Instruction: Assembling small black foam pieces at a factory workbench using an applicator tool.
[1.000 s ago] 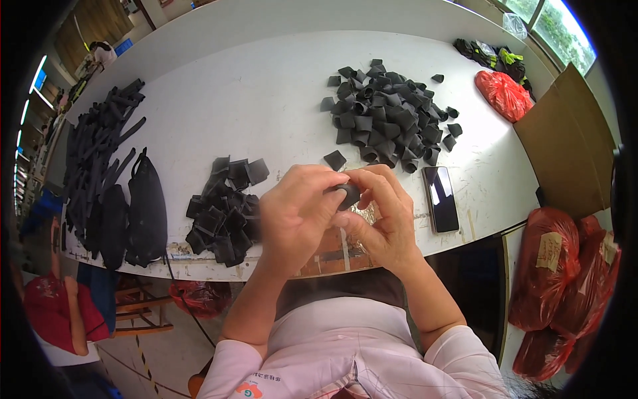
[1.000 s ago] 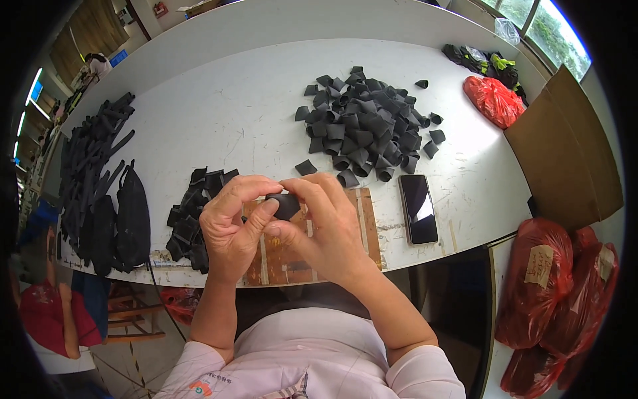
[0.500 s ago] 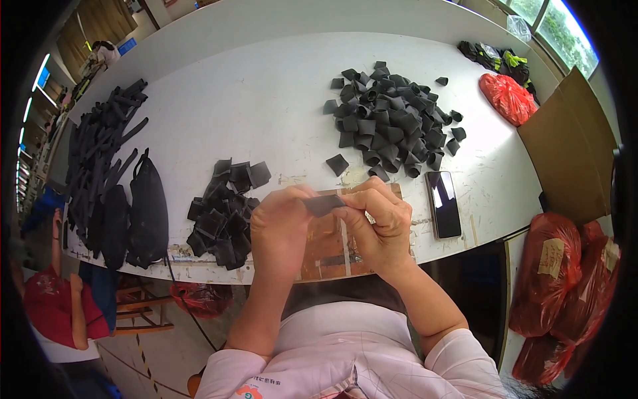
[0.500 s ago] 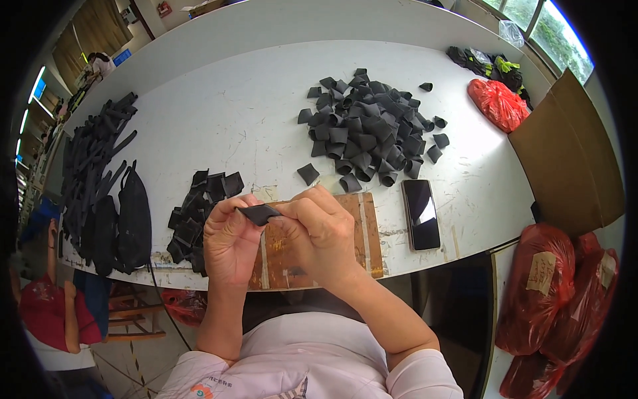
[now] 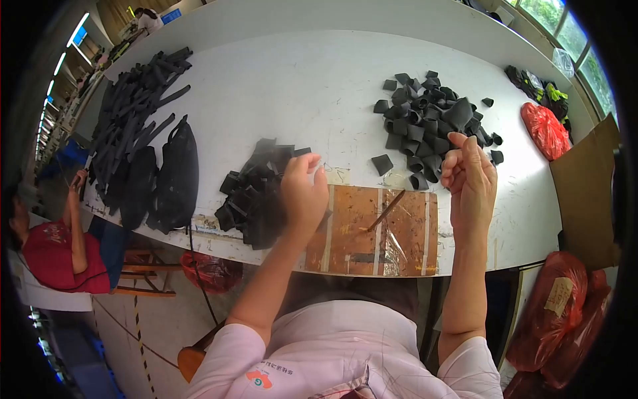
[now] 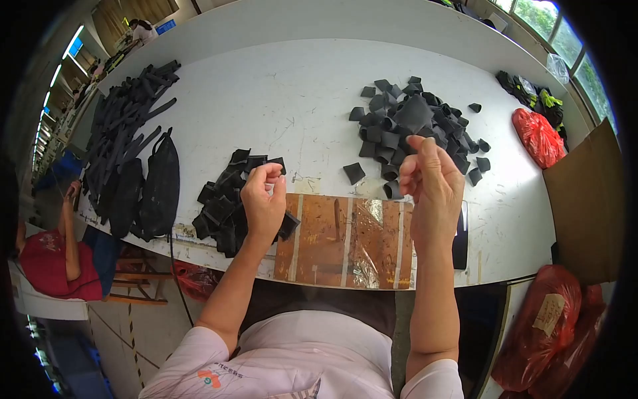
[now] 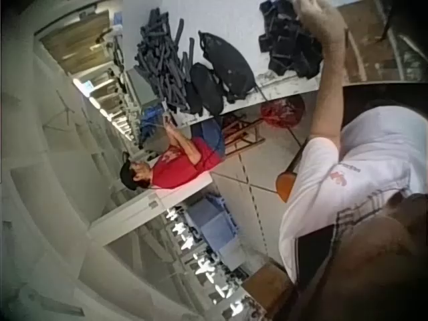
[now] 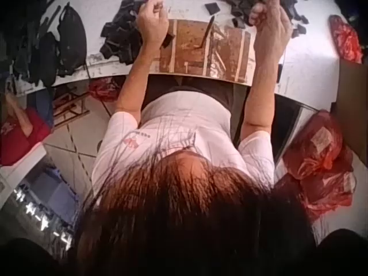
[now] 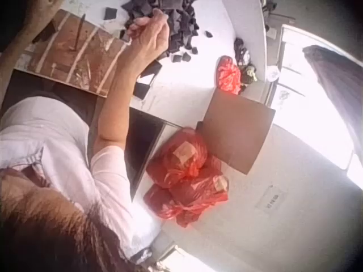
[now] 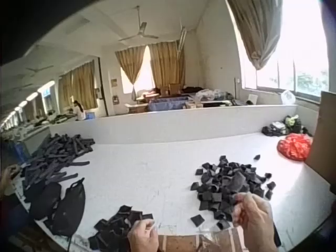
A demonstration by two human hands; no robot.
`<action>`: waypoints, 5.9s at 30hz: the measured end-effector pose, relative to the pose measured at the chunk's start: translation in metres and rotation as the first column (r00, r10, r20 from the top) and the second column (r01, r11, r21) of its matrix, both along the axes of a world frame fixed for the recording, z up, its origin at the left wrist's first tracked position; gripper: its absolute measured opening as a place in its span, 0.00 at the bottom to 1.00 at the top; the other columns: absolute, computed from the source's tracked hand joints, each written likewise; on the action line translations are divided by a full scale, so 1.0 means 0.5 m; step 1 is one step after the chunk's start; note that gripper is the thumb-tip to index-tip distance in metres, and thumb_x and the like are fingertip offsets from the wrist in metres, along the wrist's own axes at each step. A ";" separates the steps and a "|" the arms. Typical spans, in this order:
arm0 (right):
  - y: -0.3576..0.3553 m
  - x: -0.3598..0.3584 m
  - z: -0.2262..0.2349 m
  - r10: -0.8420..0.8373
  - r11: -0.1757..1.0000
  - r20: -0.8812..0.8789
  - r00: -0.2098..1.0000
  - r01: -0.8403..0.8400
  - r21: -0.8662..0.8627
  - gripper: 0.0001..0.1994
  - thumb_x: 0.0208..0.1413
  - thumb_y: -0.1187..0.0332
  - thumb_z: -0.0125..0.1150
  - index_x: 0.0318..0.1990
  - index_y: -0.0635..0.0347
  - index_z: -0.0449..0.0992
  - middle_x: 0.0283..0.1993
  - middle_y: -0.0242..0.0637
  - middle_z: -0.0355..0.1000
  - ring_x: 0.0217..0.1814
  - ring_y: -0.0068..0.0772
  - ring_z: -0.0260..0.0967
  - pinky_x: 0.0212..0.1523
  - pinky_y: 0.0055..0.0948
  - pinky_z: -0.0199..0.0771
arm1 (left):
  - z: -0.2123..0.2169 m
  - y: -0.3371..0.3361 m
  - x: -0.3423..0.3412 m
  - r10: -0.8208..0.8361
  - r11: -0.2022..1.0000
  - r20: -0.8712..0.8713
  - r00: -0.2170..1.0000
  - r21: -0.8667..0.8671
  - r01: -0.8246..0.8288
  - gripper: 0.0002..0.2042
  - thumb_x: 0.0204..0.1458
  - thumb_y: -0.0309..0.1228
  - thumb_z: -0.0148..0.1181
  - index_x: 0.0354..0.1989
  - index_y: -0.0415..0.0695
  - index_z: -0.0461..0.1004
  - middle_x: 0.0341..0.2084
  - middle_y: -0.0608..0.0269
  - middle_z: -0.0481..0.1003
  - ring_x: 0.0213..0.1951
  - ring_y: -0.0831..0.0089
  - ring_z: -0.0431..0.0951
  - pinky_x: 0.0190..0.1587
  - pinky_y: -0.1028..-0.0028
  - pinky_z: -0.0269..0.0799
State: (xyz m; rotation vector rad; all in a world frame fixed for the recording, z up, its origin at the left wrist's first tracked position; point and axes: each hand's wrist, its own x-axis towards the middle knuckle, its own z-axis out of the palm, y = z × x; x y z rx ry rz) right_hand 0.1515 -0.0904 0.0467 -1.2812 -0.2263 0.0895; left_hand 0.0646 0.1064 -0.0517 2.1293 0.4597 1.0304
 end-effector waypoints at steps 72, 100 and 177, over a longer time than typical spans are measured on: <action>-0.007 -0.165 -0.075 0.642 0.766 -0.321 0.696 -0.555 0.325 0.09 0.52 0.63 0.56 0.28 0.60 0.71 0.24 0.23 0.62 0.25 0.11 0.54 0.24 0.13 0.55 | 0.115 -0.177 -0.120 -0.253 0.756 0.267 0.930 -0.546 0.362 0.06 0.43 0.14 0.51 0.31 0.32 0.67 0.25 0.60 0.72 0.21 0.86 0.69 0.25 0.88 0.65; 0.019 -0.122 -0.034 0.166 0.872 0.749 0.641 0.260 -0.416 0.19 0.35 0.62 0.68 0.35 0.62 0.71 0.31 0.36 0.64 0.28 0.32 0.63 0.23 0.26 0.65 | 0.168 -0.115 -0.045 -0.473 0.730 0.347 0.810 -0.359 0.581 0.05 0.45 0.20 0.55 0.31 0.37 0.72 0.29 0.64 0.73 0.32 0.77 0.71 0.34 0.78 0.67; 0.011 -0.206 -0.197 0.133 0.704 0.254 0.958 0.089 -0.705 0.12 0.43 0.68 0.63 0.35 0.63 0.71 0.29 0.39 0.68 0.29 0.33 0.66 0.28 0.26 0.67 | 0.040 -0.163 -0.166 -0.303 0.644 -0.067 0.951 -0.750 0.153 0.02 0.49 0.22 0.54 0.29 0.36 0.69 0.16 0.69 0.69 0.16 0.88 0.65 0.17 0.87 0.59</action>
